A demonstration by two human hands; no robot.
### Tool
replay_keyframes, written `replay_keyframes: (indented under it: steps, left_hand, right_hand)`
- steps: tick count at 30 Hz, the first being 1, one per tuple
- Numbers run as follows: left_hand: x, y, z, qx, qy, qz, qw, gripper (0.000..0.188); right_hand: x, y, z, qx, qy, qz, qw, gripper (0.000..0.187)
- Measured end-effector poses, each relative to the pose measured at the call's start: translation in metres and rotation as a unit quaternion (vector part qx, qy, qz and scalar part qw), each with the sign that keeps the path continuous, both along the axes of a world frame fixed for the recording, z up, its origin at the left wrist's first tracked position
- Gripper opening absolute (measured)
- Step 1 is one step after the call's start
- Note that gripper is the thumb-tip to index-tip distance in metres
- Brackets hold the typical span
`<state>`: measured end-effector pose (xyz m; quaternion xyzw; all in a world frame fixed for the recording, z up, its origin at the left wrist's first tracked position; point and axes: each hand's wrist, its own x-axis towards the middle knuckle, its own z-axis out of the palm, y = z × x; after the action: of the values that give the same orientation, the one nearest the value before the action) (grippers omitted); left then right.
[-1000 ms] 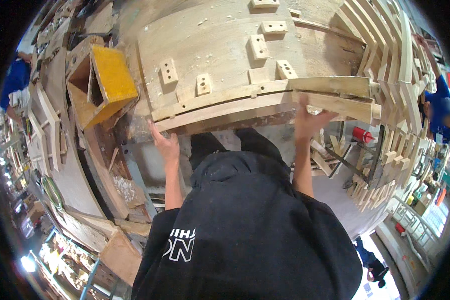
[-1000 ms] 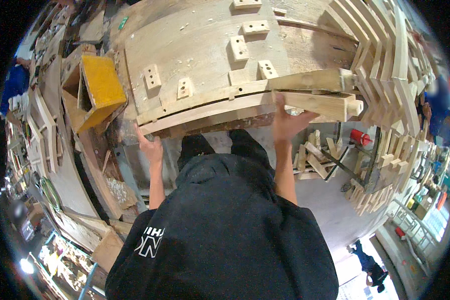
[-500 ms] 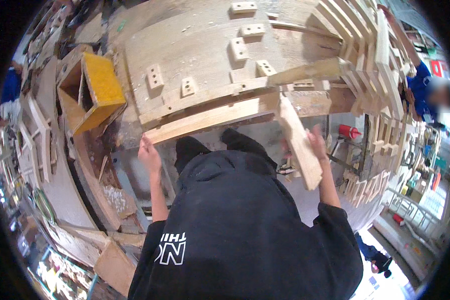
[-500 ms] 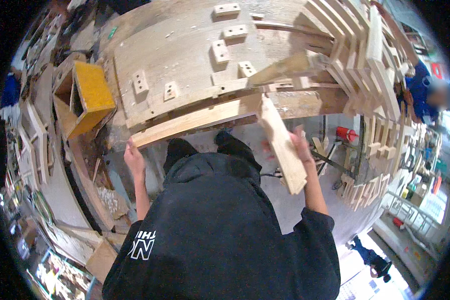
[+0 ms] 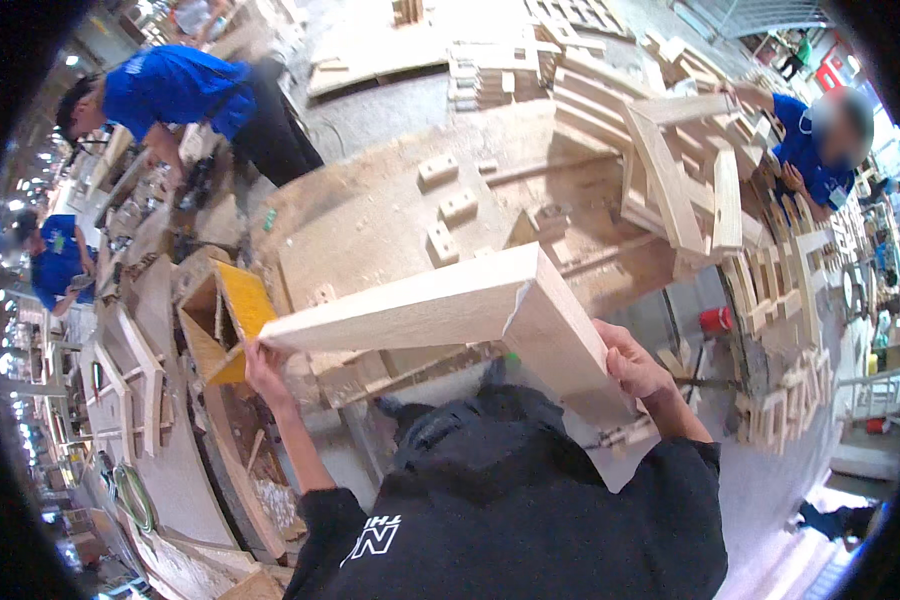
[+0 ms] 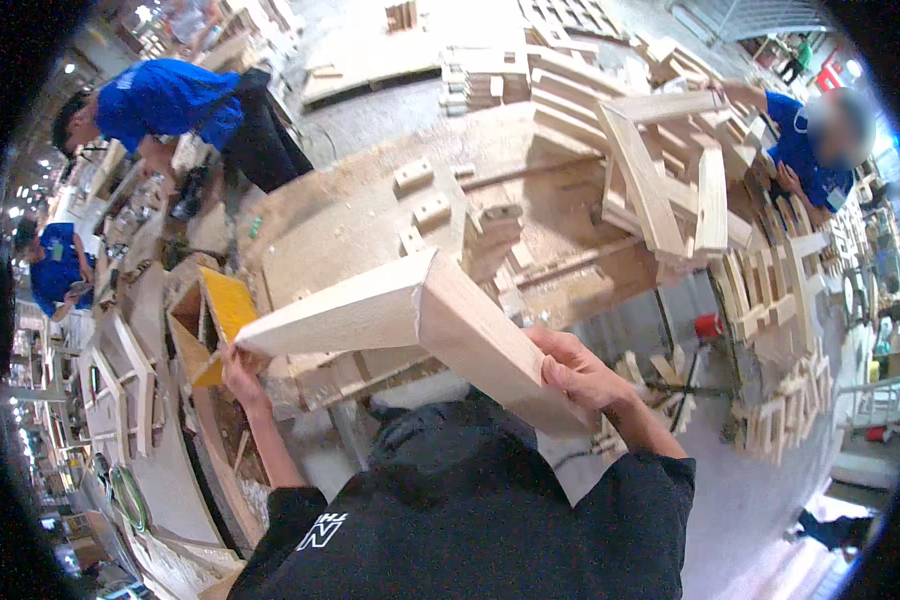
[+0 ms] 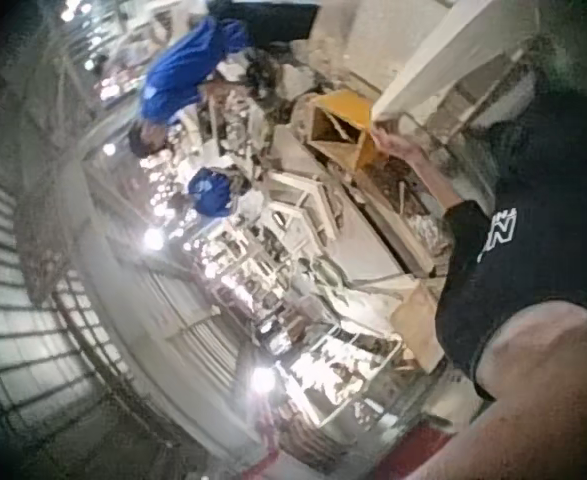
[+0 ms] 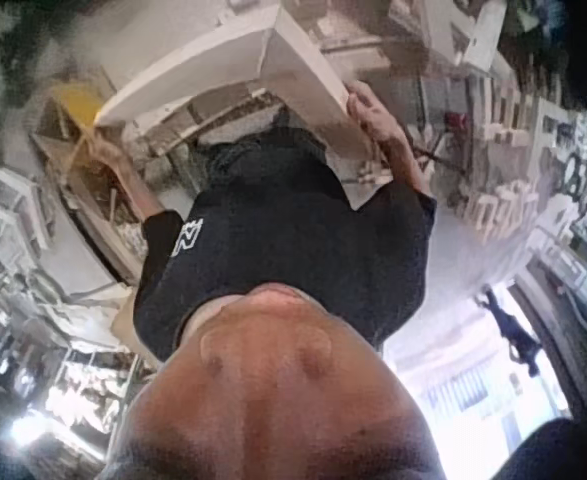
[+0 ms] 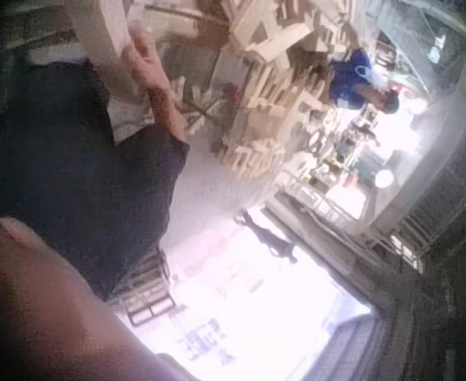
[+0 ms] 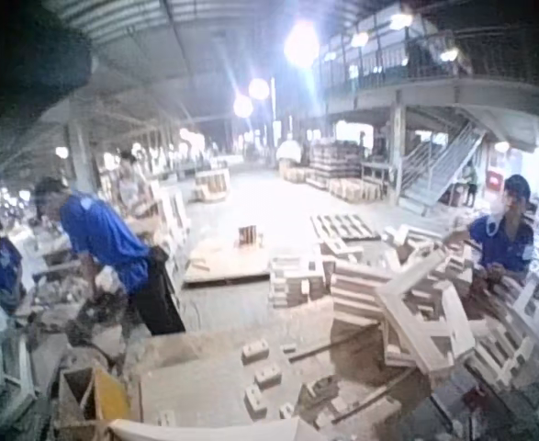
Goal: The person repeatedly picks up small wooden parts from a workbench and places them onto a growing stack. The hands handle each piece individually, turning some over before stacking them. Other workers are visible in the background, but the camera wearer focuses on moving and stacking the wooden components.
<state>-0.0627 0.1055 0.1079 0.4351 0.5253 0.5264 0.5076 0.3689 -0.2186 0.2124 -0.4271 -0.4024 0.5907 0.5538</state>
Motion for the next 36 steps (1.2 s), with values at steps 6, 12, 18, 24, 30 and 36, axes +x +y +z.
replay_keyframes:
  steps: [6, 12, 18, 24, 30, 36]
  left_hand:
    - [0.104, 0.126, 0.067, 0.058, -0.056, -0.155, 0.985, 0.047]
    - [0.238, 0.163, 0.158, 0.068, -0.134, -0.411, 0.899, 0.061]
    - [0.296, 0.188, 0.271, 0.238, -0.148, -0.474, 0.835, 0.062]
    - [0.372, 0.119, 0.329, 0.237, -0.228, -0.593, 0.735, 0.058]
    - [0.366, 0.089, 0.253, 0.313, -0.036, -0.595, 0.740, 0.065]
    - [0.324, 0.074, 0.136, 0.156, 0.159, -0.501, 0.836, 0.047]
  right_hand:
    - [0.006, 0.036, 0.063, 0.215, -0.181, 0.069, 0.957, 0.064]
    - [0.003, 0.013, 0.120, 0.226, -0.534, 0.004, 0.815, 0.080]
    - [-0.003, -0.020, 0.127, 0.221, -0.775, -0.103, 0.584, 0.083]
    - [0.041, -0.060, 0.119, 0.156, -0.864, -0.190, 0.439, 0.076]
    - [0.097, -0.104, 0.133, 0.107, -0.773, -0.247, 0.574, 0.077]
    - [0.199, -0.101, 0.077, 0.021, -0.745, -0.301, 0.595, 0.072]
